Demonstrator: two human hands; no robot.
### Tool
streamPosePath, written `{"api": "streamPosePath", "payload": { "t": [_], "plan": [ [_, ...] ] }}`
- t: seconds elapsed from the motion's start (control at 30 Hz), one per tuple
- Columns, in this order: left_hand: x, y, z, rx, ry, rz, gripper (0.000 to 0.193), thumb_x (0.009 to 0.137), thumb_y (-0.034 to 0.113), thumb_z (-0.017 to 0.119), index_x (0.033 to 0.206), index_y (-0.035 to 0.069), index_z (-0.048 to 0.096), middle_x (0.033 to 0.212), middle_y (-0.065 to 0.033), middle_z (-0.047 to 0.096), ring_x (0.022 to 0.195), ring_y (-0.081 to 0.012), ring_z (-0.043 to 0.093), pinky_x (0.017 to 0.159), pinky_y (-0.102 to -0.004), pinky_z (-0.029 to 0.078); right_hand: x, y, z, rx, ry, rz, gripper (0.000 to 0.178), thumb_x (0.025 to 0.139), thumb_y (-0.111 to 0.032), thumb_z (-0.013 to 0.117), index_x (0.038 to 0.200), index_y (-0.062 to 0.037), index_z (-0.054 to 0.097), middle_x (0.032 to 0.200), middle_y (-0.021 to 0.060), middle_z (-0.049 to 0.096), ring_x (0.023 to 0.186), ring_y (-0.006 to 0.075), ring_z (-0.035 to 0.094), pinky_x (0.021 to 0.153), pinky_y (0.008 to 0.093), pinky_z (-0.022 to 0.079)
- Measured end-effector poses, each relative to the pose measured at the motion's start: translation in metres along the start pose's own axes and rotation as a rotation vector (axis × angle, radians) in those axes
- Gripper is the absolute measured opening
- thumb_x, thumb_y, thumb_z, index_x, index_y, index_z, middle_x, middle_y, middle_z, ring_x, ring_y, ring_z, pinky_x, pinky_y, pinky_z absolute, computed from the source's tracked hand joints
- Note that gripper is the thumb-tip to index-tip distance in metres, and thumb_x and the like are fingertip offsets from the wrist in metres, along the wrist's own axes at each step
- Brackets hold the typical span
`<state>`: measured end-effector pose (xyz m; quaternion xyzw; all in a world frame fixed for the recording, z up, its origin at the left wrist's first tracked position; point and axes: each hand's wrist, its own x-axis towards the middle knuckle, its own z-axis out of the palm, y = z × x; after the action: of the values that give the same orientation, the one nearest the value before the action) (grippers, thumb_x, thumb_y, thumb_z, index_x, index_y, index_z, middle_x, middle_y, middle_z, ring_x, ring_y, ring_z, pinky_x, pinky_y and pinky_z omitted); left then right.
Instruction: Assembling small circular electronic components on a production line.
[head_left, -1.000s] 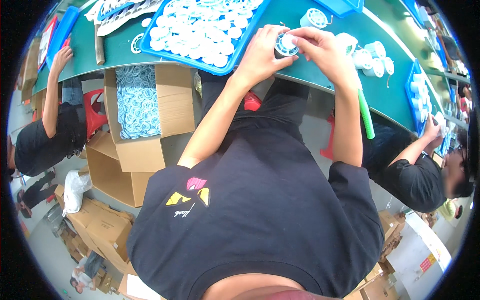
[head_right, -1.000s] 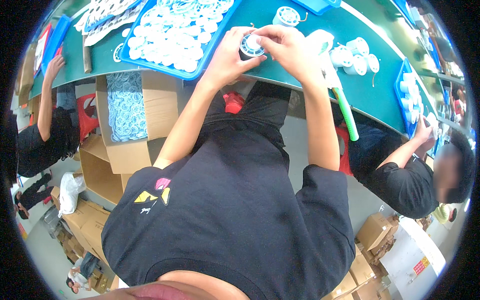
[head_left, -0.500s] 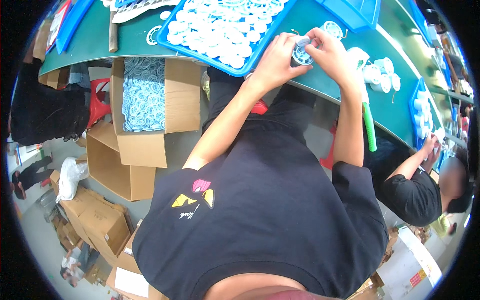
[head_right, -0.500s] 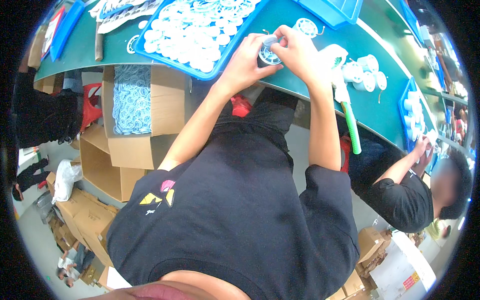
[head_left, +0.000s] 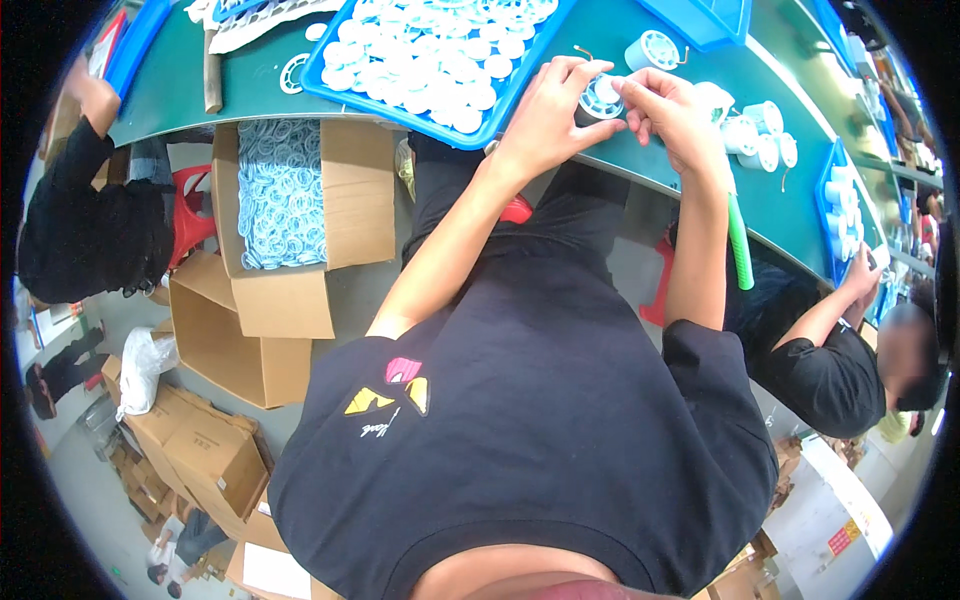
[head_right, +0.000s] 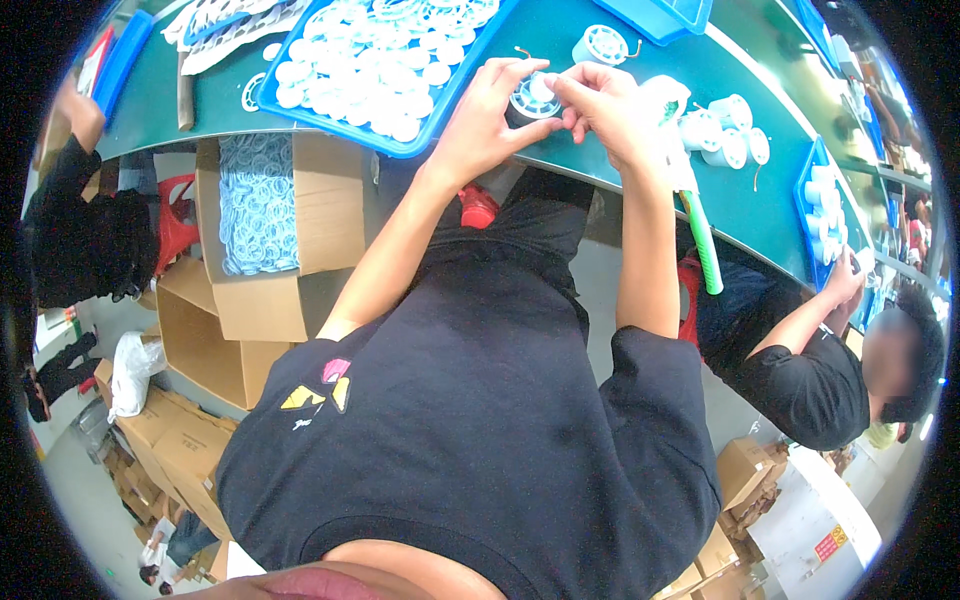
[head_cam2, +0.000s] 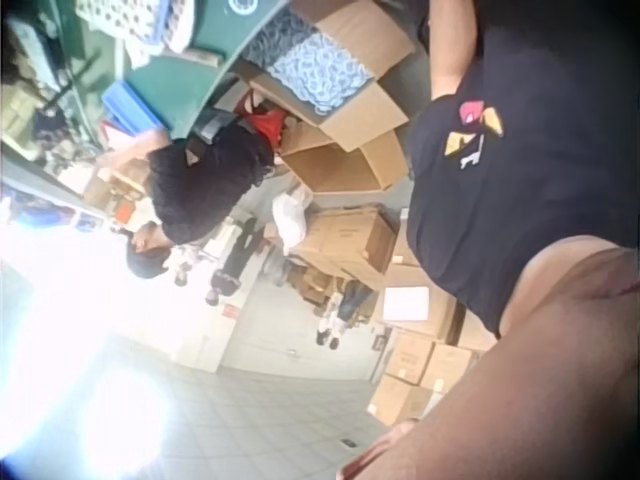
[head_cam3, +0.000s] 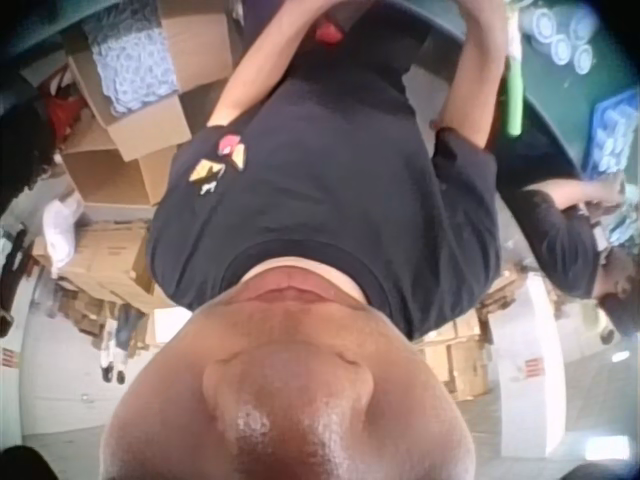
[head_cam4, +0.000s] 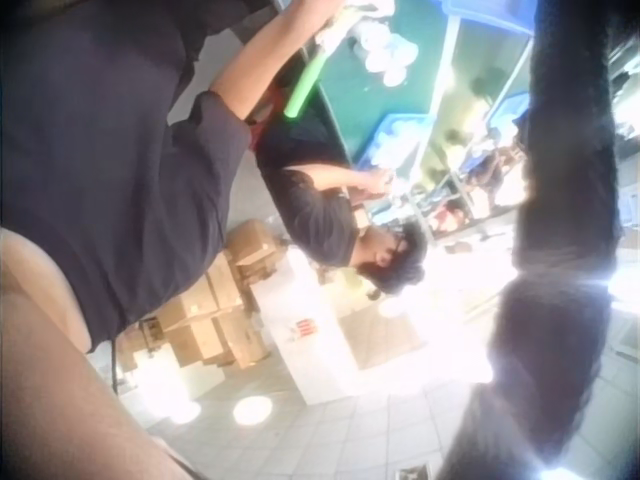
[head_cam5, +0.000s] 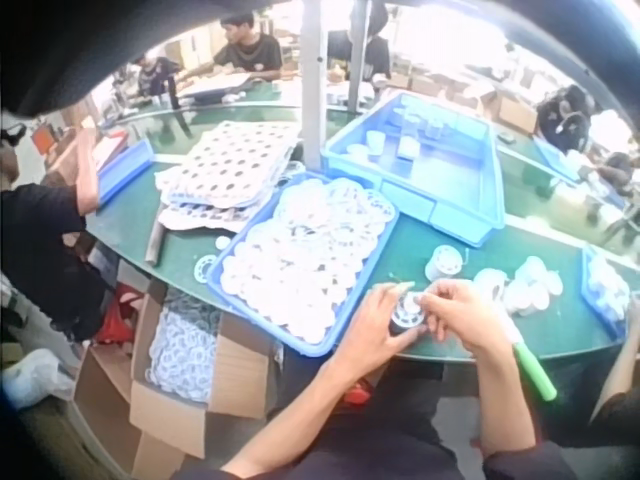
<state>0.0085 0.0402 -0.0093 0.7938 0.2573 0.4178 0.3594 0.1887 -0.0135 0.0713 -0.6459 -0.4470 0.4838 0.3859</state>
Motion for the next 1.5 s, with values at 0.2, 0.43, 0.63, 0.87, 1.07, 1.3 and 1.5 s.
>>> {"api": "streamPosePath", "payload": {
  "t": [0.2, 0.43, 0.63, 0.87, 1.07, 1.3, 1.5],
  "plan": [
    [-0.002, 0.001, 0.002, 0.011, 0.016, 0.023, 0.062, 0.084, 0.026, 0.085, 0.138, 0.009, 0.06, 0.132, -0.0202, 0.059, 0.126, -0.0378, 0.058, 0.107, -0.0442, 0.048, -0.004, 0.008, 0.002, 0.104, 0.076, -0.001, 0.023, 0.094, -0.024, 0.077, 0.097, -0.0025, 0.068, 0.071, 0.0006, 0.062, 0.058, 0.0055, 0.059, 0.047, 0.02, 0.045],
    [-0.002, -0.001, 0.003, 0.013, 0.014, 0.034, 0.061, 0.084, 0.029, 0.085, 0.137, 0.009, 0.061, 0.132, -0.0202, 0.059, 0.125, -0.0377, 0.058, 0.106, -0.044, 0.049, 0.001, 0.016, -0.001, 0.188, 0.008, -0.004, 0.023, 0.095, -0.023, 0.078, 0.098, -0.0031, 0.067, 0.072, -0.0004, 0.062, 0.058, 0.0052, 0.058, 0.049, 0.02, 0.044],
    [-0.002, -0.003, 0.001, -0.003, 0.018, 0.024, 0.06, 0.086, 0.03, 0.085, 0.137, 0.009, 0.061, 0.131, -0.0199, 0.06, 0.125, -0.0374, 0.058, 0.107, -0.0442, 0.048, 0.002, 0.017, 0.0, 0.128, 0.042, -0.06, 0.024, 0.095, -0.024, 0.078, 0.1, -0.0037, 0.066, 0.074, -0.0005, 0.063, 0.059, 0.0049, 0.057, 0.048, 0.0196, 0.042],
    [-0.002, -0.007, -0.001, -0.08, 0.074, 0.097, 0.045, 0.088, 0.025, 0.082, 0.126, 0.004, 0.067, 0.129, -0.0221, 0.062, 0.124, -0.0416, 0.057, 0.102, -0.0466, 0.05, 0.037, -0.053, 0.062, -0.419, 0.209, -0.637, 0.027, 0.094, -0.022, 0.073, 0.1, 0.0041, 0.072, 0.094, 0.021, 0.075, 0.086, 0.0272, 0.076, 0.075, 0.0386, 0.06],
    [-0.002, -0.007, 0.004, -0.254, -0.051, 0.048, 0.041, 0.093, 0.014, 0.07, 0.132, 0.001, 0.064, 0.128, -0.0206, 0.068, 0.123, -0.0373, 0.063, 0.109, -0.0455, 0.045, 0.146, -0.053, 0.153, -1.025, 0.073, -0.701, 0.022, 0.092, -0.015, 0.07, 0.099, 0.0054, 0.073, 0.096, 0.0254, 0.074, 0.088, 0.0348, 0.075, 0.079, 0.0452, 0.06],
    [-0.001, -0.006, 0.002, -0.234, 0.007, 0.028, 0.041, 0.085, 0.01, 0.076, 0.123, -0.002, 0.066, 0.12, -0.0237, 0.069, 0.118, -0.0388, 0.064, 0.098, -0.0447, 0.051, 0.166, -0.04, 0.15, -0.893, 0.212, -0.762, 0.025, 0.093, -0.019, 0.064, 0.099, 0.0049, 0.069, 0.095, 0.0286, 0.07, 0.093, 0.0458, 0.068, 0.082, 0.0518, 0.054],
    [0.0, 0.008, -0.007, -0.087, -0.03, -0.036, 0.066, 0.083, 0.03, 0.086, 0.138, 0.004, 0.06, 0.139, -0.0203, 0.057, 0.132, -0.036, 0.056, 0.111, -0.0431, 0.046, 0.083, -0.051, 0.038, -0.486, 0.383, -0.726, 0.023, 0.098, -0.018, 0.061, 0.111, 0.0008, 0.064, 0.083, 0.0213, 0.07, 0.075, 0.039, 0.07, 0.071, 0.0446, 0.055]
  ]
}}
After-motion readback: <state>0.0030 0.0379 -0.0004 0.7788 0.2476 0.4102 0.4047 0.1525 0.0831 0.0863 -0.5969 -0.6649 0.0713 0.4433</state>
